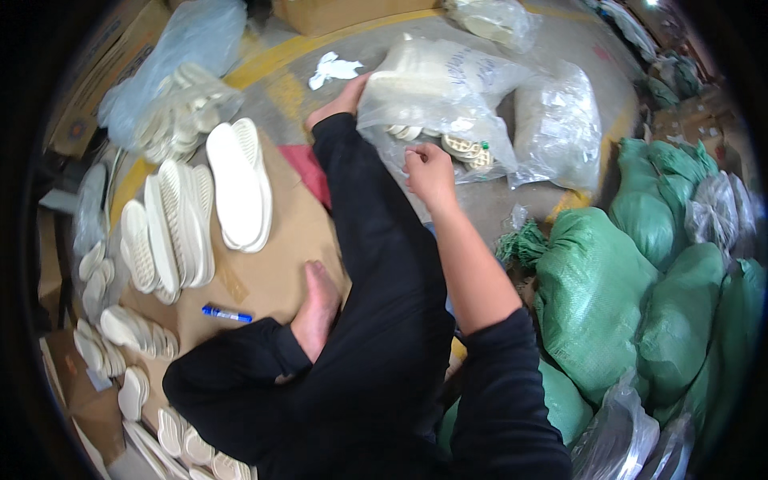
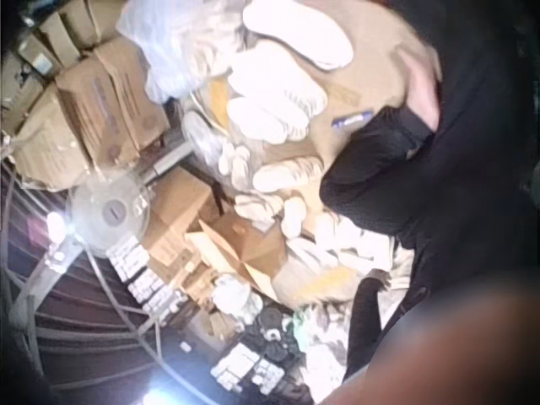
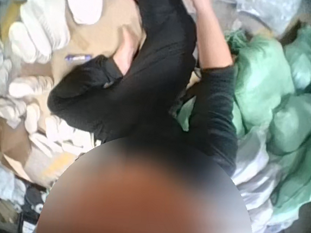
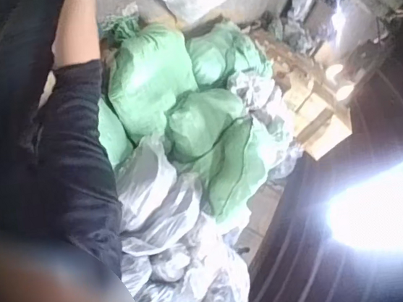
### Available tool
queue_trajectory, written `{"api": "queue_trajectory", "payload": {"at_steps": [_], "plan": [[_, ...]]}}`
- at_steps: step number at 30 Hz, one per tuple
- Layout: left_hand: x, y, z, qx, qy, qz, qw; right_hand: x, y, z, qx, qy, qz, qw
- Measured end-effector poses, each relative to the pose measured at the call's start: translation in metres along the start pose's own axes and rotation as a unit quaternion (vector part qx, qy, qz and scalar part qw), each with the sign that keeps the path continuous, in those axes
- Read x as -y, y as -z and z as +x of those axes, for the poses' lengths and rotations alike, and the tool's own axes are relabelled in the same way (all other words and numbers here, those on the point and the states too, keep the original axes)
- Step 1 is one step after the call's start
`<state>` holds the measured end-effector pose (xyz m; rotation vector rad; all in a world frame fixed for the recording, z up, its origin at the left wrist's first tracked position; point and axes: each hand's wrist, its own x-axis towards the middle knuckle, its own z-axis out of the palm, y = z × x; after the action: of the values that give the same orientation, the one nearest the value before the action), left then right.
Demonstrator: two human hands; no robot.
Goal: The person sits on the floor and repeatedly picks up white shoe insoles from plastic bags and piles. They inspect the insoles by turning them over and comparing pairs, then place them back into piles on the floor.
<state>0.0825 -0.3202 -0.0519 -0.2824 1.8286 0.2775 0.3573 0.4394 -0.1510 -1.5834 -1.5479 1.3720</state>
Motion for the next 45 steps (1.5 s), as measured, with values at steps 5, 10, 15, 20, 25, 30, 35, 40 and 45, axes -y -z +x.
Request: {"api": "queue_trajectory", "payload": {"at_steps": [5, 10, 15, 20, 25, 30, 35, 40, 45], "plan": [[-0.108, -0.033, -0.004, -0.035, -0.170, 0.032, 0.984, -0.010, 0.077, 0.107, 0.044, -0.087, -0.353, 0.931], [-0.212, -0.100, 0.000, 0.005, -0.233, -0.057, 0.971, -0.010, 0.108, 0.145, -0.073, -0.017, -0.473, 0.878], [-0.264, -0.123, -0.003, 0.042, -0.243, 0.001, 0.969, -0.041, 0.084, 0.135, -0.182, 0.060, -0.495, 0.847], [-0.281, -0.119, -0.007, 0.053, -0.242, 0.048, 0.968, -0.082, 0.049, 0.114, -0.350, 0.227, -0.526, 0.741], [-0.291, -0.117, -0.016, 0.060, -0.257, 0.088, 0.961, -0.067, 0.057, 0.110, -0.277, 0.133, -0.373, 0.875], [-0.294, -0.127, -0.016, 0.078, -0.290, 0.098, 0.949, -0.011, 0.086, 0.106, -0.236, 0.197, -0.313, 0.899], [-0.294, -0.142, 0.001, 0.129, -0.347, 0.100, 0.923, 0.001, 0.088, -0.011, -0.140, -0.101, 0.182, 0.968], [-0.319, -0.206, 0.016, 0.224, -0.447, 0.041, 0.865, 0.000, 0.039, -0.147, -0.152, -0.113, 0.215, 0.958], [-0.382, -0.299, 0.018, 0.387, -0.340, -0.186, 0.837, 0.022, 0.030, -0.250, -0.088, 0.080, -0.116, 0.986]]}}
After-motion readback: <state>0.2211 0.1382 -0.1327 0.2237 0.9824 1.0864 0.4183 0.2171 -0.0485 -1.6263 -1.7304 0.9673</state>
